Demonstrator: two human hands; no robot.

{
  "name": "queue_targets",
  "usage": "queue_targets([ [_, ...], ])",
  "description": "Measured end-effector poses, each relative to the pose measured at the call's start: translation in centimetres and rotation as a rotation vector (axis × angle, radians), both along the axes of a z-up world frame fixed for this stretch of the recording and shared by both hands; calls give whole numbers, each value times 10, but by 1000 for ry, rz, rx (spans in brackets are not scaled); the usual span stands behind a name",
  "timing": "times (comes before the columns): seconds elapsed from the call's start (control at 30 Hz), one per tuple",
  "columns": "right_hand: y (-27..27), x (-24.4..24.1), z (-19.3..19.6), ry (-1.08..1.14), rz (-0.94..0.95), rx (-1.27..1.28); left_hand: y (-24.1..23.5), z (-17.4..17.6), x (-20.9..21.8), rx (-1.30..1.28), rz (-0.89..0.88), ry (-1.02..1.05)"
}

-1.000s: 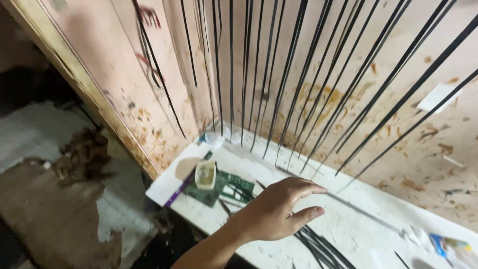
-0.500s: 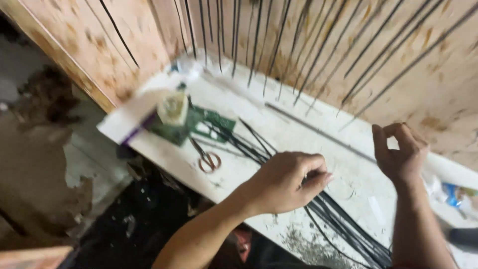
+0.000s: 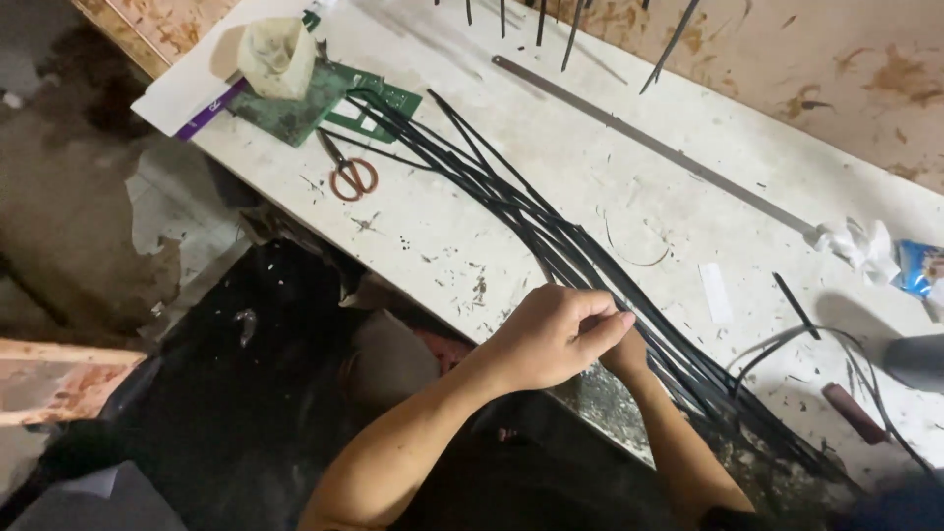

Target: Applying edge paint to leather strips using an applicator and hanging them on a rack with clothespins to dry.

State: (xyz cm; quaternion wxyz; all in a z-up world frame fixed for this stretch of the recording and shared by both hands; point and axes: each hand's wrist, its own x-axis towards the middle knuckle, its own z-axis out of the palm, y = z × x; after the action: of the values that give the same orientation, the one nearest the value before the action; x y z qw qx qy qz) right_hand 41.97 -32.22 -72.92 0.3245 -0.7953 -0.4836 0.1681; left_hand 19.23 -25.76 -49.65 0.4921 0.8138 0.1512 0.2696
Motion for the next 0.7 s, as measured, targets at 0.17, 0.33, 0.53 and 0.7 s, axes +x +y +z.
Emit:
queue_targets([
  [0.17, -34, -5, 2, 72, 63, -78, -39, 24, 3, -28, -29, 39],
  [0.33, -39, -3, 17, 131, 128, -118, -63, 28, -1, 2, -29, 44],
  [0.53, -65, 5, 104, 245, 156, 52, -90, 33, 7, 46, -105, -4],
  [0.7, -99, -10, 212, 439, 156, 210, -98, 47, 12, 82, -150, -39],
])
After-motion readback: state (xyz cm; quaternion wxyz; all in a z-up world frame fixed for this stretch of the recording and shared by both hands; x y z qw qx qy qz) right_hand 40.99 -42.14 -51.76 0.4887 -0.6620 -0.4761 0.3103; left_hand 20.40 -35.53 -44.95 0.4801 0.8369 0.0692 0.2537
